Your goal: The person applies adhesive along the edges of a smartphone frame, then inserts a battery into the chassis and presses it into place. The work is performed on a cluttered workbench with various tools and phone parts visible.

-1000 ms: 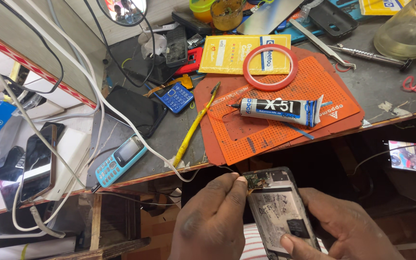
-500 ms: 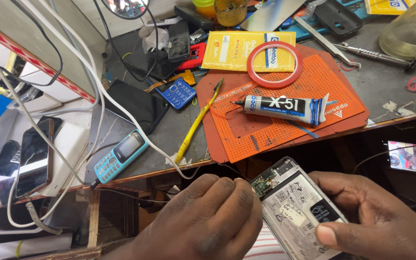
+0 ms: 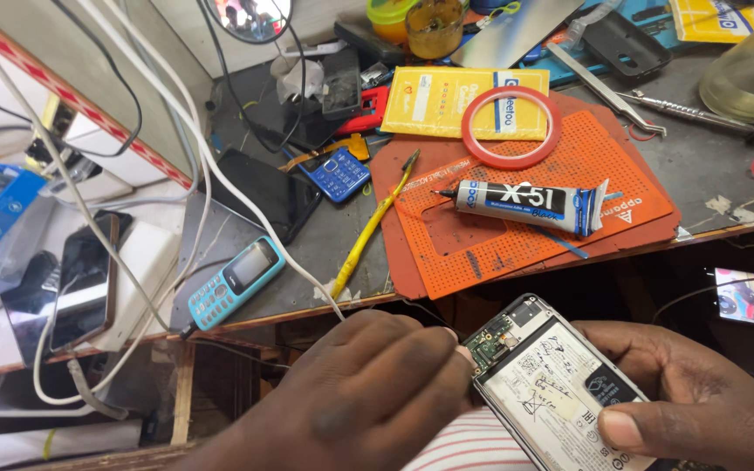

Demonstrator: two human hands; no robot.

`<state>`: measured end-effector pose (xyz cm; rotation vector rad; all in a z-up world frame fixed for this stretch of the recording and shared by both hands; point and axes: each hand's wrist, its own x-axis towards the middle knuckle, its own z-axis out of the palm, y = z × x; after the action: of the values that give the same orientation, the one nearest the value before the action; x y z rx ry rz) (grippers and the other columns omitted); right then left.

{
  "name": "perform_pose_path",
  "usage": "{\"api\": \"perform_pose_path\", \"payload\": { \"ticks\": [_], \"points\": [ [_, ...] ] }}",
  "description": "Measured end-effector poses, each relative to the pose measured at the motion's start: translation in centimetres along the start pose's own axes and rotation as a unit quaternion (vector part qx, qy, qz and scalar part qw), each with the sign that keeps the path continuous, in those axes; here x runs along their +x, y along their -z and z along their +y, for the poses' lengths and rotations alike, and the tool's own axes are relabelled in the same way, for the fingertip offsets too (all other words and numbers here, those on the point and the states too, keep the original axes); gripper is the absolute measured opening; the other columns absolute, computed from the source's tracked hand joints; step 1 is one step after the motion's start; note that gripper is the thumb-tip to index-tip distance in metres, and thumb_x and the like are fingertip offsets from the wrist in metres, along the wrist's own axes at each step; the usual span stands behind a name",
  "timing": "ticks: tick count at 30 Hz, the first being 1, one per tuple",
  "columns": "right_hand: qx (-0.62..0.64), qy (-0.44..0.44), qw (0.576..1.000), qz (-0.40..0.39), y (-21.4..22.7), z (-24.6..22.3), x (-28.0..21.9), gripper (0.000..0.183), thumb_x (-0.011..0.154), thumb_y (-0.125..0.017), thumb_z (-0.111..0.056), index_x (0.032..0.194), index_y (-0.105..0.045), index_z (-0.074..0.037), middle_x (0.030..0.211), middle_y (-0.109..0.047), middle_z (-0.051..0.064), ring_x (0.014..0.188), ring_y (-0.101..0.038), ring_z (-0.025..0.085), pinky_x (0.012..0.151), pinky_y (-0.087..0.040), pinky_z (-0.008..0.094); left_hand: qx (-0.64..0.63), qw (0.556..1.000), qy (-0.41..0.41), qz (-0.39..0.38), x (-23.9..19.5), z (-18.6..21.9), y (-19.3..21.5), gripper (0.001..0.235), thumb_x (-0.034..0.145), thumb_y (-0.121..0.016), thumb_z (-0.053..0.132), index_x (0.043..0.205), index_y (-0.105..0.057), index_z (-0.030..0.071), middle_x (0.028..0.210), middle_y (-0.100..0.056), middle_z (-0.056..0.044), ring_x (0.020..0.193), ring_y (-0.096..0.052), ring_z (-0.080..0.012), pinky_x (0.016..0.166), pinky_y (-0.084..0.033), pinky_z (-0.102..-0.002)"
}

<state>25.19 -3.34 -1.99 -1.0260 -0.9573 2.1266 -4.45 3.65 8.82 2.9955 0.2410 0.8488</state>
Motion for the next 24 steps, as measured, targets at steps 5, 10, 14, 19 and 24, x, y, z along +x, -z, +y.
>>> {"api": "perform_pose_path", "payload": {
  "ticks": [5,10,14,19,24],
  "points": [
    [-0.011,0.012,1.0,0.0,0.7,0.7,0.3,0.093,0.074,-0.087,-0.038,0.146,-0.043,0.001,0.108,-0.072,0.025,0.099,-0.079,0.031,0.089,-0.064,0.042,-0.003,0.992,0.092,0.086,-1.4,0.8,-1.8,0.033,0.086,-0.087,0.02,0.109,-0.07,0.002,0.112,-0.067,-0.011,0.103,-0.07,-0.0239,0.089,-0.06,-0.037],
    [-0.02,0.016,1.0,0.005,0.2,0.7,0.1,0.093,0.074,-0.087,-0.037,0.147,-0.042,0.0,0.111,-0.072,0.024,0.1,-0.074,0.028,0.088,-0.063,0.041,0.003,0.991,0.085,0.102,-2.4,0.6,-2.6,0.027,0.089,-0.086,0.016,0.111,-0.074,0.006,0.113,-0.067,-0.008,0.104,-0.07,-0.0212,0.088,-0.059,-0.036],
    [0.012,0.012,1.0,0.004,-0.4,0.7,0.1,0.092,0.074,-0.088,-0.034,0.146,-0.042,0.001,0.113,-0.071,0.025,0.102,-0.078,0.028,0.09,-0.062,0.041,0.017,0.994,0.052,0.09,-2.1,0.2,-2.2,0.028,0.084,-0.079,0.014,0.11,-0.073,0.007,0.11,-0.066,-0.005,0.101,-0.068,-0.0205,0.085,-0.058,-0.036],
    [0.094,0.005,0.994,-0.052,-1.4,-0.3,0.1,0.089,0.077,-0.086,-0.029,0.145,-0.039,0.006,0.116,-0.075,0.029,0.103,-0.076,0.029,0.092,-0.06,0.042,0.107,0.993,-0.03,0.034,-2.1,0.4,-1.3,0.024,0.089,-0.075,0.014,0.111,-0.068,0.009,0.11,-0.063,-0.004,0.101,-0.065,-0.0181,0.082,-0.056,-0.032],
    [0.152,-0.005,0.987,-0.057,-2.5,-1.4,-0.6,0.089,0.077,-0.085,-0.026,0.143,-0.037,0.009,0.117,-0.075,0.031,0.106,-0.076,0.031,0.094,-0.06,0.043,0.102,0.993,-0.057,0.022,-2.2,0.2,-1.4,0.022,0.093,-0.074,0.013,0.113,-0.066,0.008,0.113,-0.061,-0.004,0.106,-0.063,-0.0174,0.086,-0.055,-0.031]
  ]
}}
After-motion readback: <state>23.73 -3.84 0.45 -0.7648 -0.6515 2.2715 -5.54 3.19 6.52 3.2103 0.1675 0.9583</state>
